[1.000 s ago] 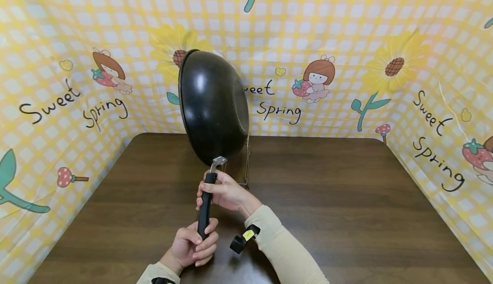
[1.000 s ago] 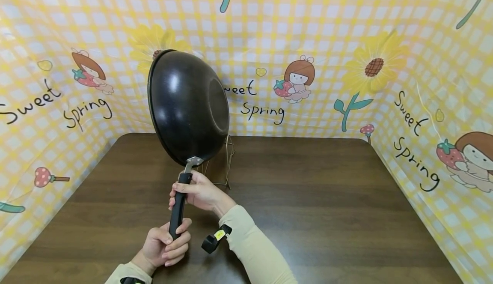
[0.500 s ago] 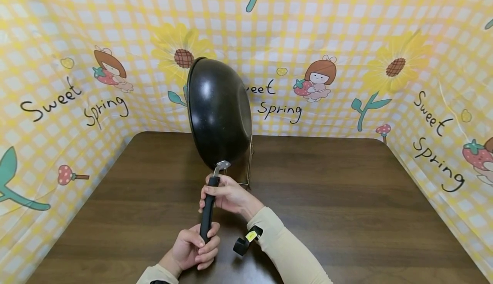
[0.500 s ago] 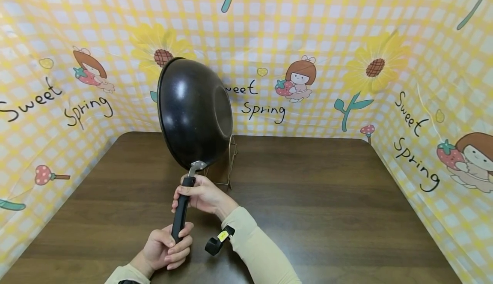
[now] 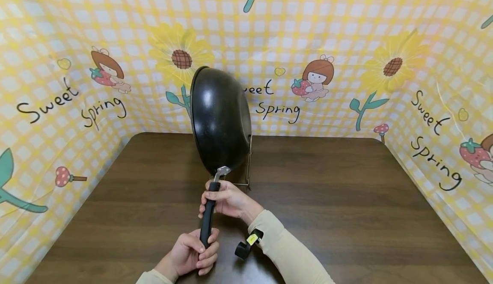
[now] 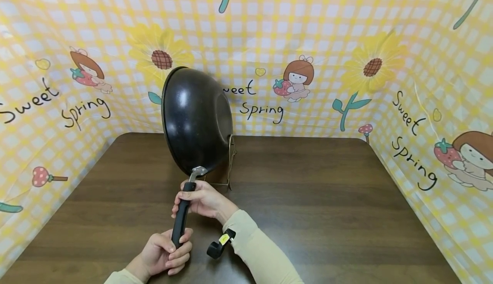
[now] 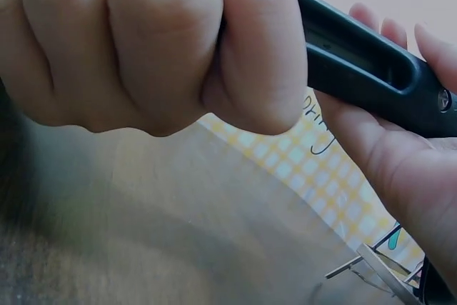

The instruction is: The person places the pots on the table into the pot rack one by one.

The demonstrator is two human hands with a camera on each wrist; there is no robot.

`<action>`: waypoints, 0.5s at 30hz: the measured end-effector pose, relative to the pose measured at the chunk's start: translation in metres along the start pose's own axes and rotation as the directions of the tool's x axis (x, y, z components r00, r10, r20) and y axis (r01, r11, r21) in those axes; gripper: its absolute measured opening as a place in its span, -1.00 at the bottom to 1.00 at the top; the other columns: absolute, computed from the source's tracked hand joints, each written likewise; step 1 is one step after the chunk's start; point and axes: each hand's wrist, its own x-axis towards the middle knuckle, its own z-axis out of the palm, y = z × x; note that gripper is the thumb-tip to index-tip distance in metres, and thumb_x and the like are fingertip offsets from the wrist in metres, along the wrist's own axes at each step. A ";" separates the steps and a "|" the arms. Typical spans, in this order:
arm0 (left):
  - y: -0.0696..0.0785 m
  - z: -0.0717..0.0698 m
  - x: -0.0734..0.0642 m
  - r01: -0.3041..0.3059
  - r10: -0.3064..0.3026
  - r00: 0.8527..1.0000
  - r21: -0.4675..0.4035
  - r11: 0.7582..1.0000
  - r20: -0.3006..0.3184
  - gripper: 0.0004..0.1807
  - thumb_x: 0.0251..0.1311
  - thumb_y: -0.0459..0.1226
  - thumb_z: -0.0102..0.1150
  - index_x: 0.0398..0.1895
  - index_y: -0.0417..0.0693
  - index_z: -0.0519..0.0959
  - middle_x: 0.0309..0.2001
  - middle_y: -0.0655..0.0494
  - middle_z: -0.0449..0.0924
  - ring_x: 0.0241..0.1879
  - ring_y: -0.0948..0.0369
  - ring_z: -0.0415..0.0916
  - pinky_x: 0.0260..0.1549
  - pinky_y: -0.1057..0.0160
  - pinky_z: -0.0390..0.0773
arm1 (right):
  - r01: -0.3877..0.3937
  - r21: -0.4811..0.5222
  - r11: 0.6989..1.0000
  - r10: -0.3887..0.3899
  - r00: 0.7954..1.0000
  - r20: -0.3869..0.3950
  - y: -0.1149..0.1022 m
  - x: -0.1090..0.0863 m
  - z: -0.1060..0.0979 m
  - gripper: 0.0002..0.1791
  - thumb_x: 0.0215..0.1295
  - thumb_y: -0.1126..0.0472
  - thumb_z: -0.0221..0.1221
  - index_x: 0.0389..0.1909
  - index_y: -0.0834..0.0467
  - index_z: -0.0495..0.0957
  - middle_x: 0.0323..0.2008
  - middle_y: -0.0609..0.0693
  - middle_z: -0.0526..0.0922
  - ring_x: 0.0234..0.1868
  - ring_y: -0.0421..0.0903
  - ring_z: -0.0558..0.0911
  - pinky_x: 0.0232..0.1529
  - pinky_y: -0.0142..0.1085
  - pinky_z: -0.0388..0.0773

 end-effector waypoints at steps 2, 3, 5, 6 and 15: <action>-0.001 0.000 -0.001 0.007 -0.007 1.000 0.000 1.000 -0.011 -0.76 0.11 -0.36 -0.16 -0.15 0.04 0.36 -0.55 0.19 0.20 -0.63 0.28 0.15 -0.46 0.38 0.49 | -0.001 0.005 1.000 0.001 1.000 -0.001 0.003 -0.001 -0.002 -0.79 0.44 0.46 -0.08 -0.24 0.08 0.39 -0.40 0.00 0.63 -0.35 -0.09 0.72 -0.10 0.01 0.65; -0.001 0.000 -0.002 0.011 -0.011 1.000 0.002 1.000 -0.018 -0.75 0.11 -0.36 -0.17 -0.15 0.04 0.36 -0.55 0.19 0.21 -0.63 0.28 0.16 -0.45 0.38 0.50 | -0.001 0.008 1.000 0.001 1.000 0.000 0.004 -0.001 -0.003 -0.84 0.43 0.42 0.00 -0.24 0.08 0.40 -0.40 0.00 0.64 -0.34 -0.09 0.73 -0.10 0.01 0.65; -0.002 -0.001 -0.002 0.016 -0.016 1.000 0.002 1.000 -0.027 -0.75 0.11 -0.37 -0.17 -0.15 0.03 0.36 -0.54 0.20 0.23 -0.61 0.28 0.18 -0.43 0.37 0.51 | -0.003 0.020 1.000 0.003 1.000 -0.003 0.005 -0.002 -0.004 -0.88 0.40 0.35 0.12 -0.23 0.09 0.40 -0.40 0.01 0.64 -0.34 -0.07 0.73 -0.10 -0.01 0.65; -0.002 -0.001 -0.003 0.020 -0.020 0.999 0.004 1.000 -0.032 -0.75 0.11 -0.37 -0.17 -0.14 0.03 0.36 -0.54 0.20 0.23 -0.60 0.29 0.21 -0.42 0.37 0.51 | -0.003 0.022 1.000 0.004 1.000 -0.004 0.006 -0.002 -0.005 -0.88 0.39 0.34 0.14 -0.23 0.09 0.40 -0.39 0.01 0.64 -0.33 -0.07 0.73 -0.10 -0.01 0.65; 0.002 -0.001 -0.005 0.078 -0.074 0.992 0.031 0.996 -0.102 -0.72 0.12 -0.43 -0.21 -0.14 0.01 0.38 -0.46 0.19 0.36 -0.47 0.29 0.40 -0.30 0.32 0.54 | -0.033 0.031 0.999 0.033 0.999 0.003 0.009 -0.002 -0.009 -0.88 0.37 0.34 0.17 -0.24 0.10 0.41 -0.38 0.00 0.66 -0.30 -0.06 0.71 -0.08 -0.05 0.64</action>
